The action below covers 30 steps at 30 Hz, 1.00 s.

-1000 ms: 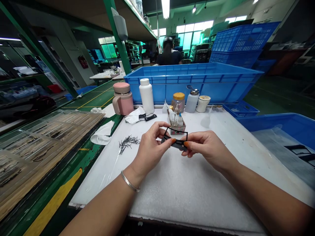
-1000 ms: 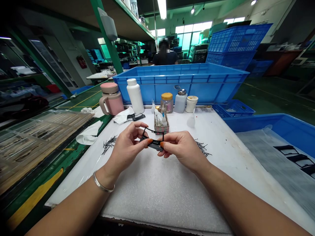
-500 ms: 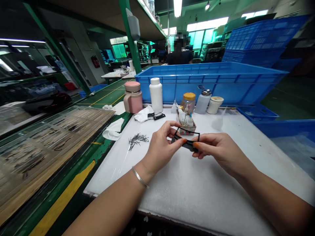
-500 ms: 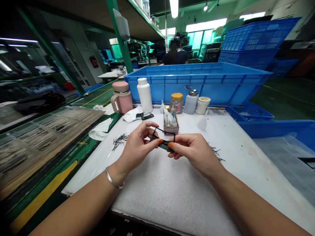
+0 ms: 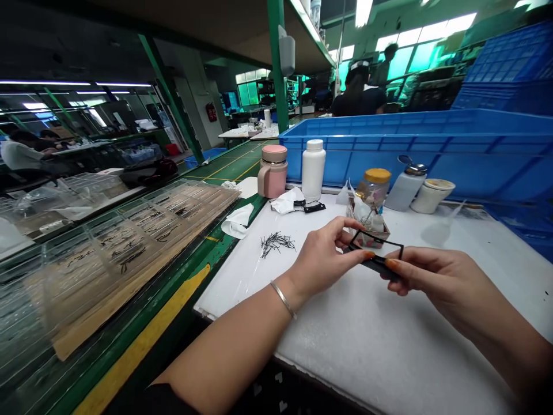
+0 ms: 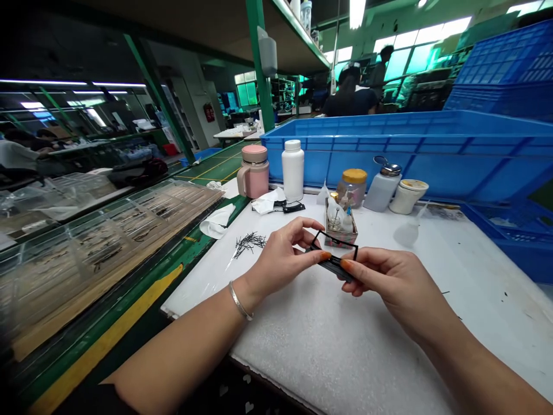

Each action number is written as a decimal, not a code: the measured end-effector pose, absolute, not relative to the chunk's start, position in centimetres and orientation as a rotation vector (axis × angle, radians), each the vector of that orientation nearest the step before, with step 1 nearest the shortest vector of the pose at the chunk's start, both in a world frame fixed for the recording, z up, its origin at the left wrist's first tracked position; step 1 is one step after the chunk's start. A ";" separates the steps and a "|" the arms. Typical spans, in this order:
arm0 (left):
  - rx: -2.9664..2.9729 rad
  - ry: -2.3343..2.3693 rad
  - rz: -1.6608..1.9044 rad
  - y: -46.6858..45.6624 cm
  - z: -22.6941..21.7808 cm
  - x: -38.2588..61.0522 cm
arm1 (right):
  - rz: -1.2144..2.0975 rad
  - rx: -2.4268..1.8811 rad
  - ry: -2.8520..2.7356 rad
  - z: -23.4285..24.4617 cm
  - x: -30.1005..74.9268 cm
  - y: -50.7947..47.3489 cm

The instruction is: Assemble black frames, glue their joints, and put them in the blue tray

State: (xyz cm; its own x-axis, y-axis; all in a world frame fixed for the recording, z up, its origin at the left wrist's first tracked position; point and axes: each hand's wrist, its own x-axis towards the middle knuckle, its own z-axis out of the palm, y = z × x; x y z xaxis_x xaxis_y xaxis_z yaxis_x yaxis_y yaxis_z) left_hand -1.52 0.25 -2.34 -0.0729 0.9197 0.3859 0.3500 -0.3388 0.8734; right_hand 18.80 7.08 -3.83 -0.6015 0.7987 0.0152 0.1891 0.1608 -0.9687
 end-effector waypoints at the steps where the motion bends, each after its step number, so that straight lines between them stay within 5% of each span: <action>1: 1.706 1.396 1.440 0.3 -2.1 -2.2 | 1.466 -0.936 -1.887 -3.9 18.8 7.2; 4: 1.805 1.699 1.480 0.3 -1.1 -5.3 | 1.468 -0.947 -1.829 -3.9 19.0 7.6; 7: 1.862 2.165 1.032 0.1 -0.8 -8.6 | 1.506 -0.946 -1.766 -3.7 19.1 7.8; 14: 1.782 2.282 0.526 0.3 -2.2 -10.2 | 1.513 -0.967 -1.714 -3.1 19.1 7.7; 30: 1.723 2.392 0.511 0.8 -2.0 -10.2 | 1.583 -0.832 -1.714 -2.5 19.0 7.8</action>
